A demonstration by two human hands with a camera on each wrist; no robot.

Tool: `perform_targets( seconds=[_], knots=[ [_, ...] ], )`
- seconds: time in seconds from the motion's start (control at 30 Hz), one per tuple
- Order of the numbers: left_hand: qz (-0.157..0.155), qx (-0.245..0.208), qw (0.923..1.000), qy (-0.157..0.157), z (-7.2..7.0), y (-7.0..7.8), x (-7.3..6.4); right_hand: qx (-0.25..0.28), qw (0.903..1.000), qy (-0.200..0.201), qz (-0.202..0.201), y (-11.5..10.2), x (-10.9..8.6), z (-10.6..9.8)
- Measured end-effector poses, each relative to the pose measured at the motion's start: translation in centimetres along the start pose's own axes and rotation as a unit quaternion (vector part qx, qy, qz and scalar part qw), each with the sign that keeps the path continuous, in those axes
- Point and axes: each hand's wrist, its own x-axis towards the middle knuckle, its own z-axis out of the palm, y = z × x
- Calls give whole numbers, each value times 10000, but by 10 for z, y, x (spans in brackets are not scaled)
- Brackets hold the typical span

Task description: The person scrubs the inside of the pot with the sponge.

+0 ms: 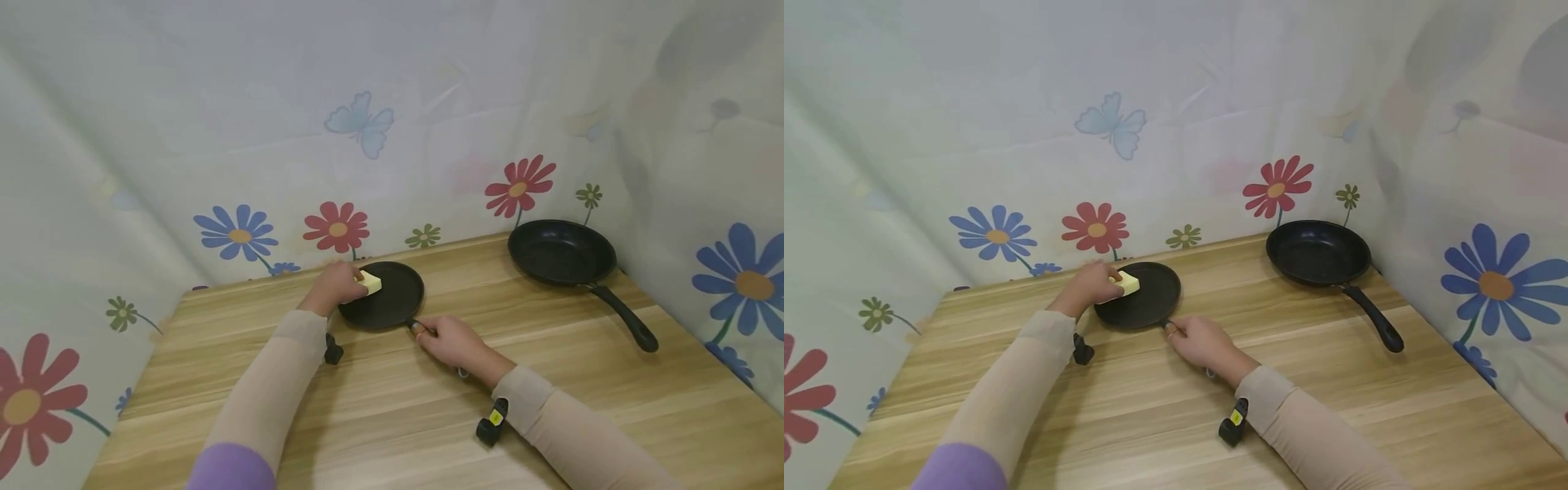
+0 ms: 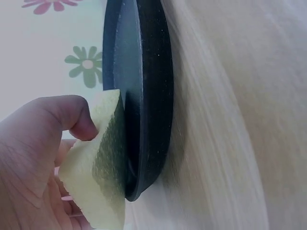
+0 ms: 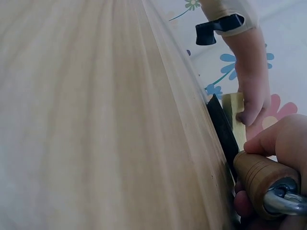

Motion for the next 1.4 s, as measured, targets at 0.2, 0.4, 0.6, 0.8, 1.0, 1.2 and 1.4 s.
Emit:
perform_targets(
  seconds=[0.2, 0.4, 0.6, 0.8, 1.0, 1.2, 1.4],
  knots=[
    [-66, -16, 10000, 38, -2, 2, -13, -36, 10000, 4, 64, -1, -1, -1],
    [-213, 136, 9997, 41, -7, 8, -26, -102, 9998, 72, 121, 2, 0, -2],
    [-50, 379, 9993, 0, -7, 11, -33, 8, 10000, 27, 37, 5, -1, -5],
    [86, 467, 9986, 239, 4, 10, -31, 98, 9998, -101, -142, 10, 0, -6],
    [262, 764, 9953, 534, 18, 7, -17, 124, 9989, -281, -362, 12, 1, -3],
    [70, 876, 9938, 676, 22, 16, -3, 207, 9985, -349, -376, 11, 1, -3],
    [-178, 841, 9930, 814, 28, 27, 1, 97, 9985, -324, -431, 2, 4, -1]
  ],
)
